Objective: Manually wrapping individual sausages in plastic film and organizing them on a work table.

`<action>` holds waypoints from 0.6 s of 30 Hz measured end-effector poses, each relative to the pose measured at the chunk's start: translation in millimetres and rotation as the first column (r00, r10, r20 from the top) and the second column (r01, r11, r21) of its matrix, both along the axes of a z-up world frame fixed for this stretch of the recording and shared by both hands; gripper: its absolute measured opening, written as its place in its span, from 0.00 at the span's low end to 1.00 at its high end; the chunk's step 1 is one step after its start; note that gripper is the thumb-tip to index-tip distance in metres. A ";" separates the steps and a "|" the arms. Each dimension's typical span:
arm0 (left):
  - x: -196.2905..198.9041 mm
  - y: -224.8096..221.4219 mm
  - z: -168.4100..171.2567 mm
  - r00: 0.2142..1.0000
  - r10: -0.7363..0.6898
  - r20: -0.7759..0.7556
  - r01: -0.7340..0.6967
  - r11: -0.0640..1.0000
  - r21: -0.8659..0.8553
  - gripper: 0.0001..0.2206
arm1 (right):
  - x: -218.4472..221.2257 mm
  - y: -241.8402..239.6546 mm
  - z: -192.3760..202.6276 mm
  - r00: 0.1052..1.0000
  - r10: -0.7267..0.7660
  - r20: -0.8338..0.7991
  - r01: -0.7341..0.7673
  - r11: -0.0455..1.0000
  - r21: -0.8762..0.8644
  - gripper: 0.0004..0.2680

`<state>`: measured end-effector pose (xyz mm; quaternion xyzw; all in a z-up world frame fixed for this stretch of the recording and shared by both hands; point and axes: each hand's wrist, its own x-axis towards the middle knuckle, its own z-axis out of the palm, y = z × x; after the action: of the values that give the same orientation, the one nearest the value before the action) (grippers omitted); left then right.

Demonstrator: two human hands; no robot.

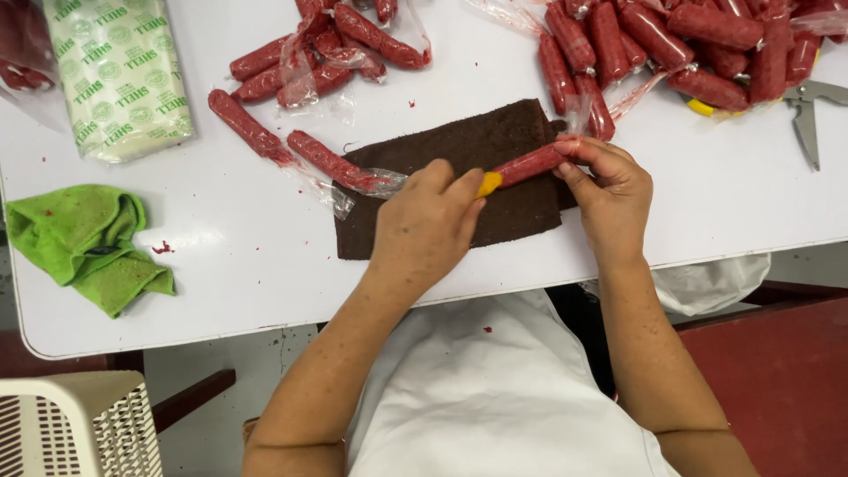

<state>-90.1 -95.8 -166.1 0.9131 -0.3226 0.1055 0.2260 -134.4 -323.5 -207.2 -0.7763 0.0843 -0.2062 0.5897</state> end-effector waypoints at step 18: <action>16.2 -16.8 34.1 0.990 -0.132 -0.041 0.130 0.991 -0.041 0.09 | -0.2 -1.0 5.2 0.997 0.045 0.055 -0.046 0.999 0.017 0.06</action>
<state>-73.9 -112.6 -132.0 0.8876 -0.3748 0.0768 0.2566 -134.5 -324.5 -202.0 -0.7668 0.0523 -0.2133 0.6032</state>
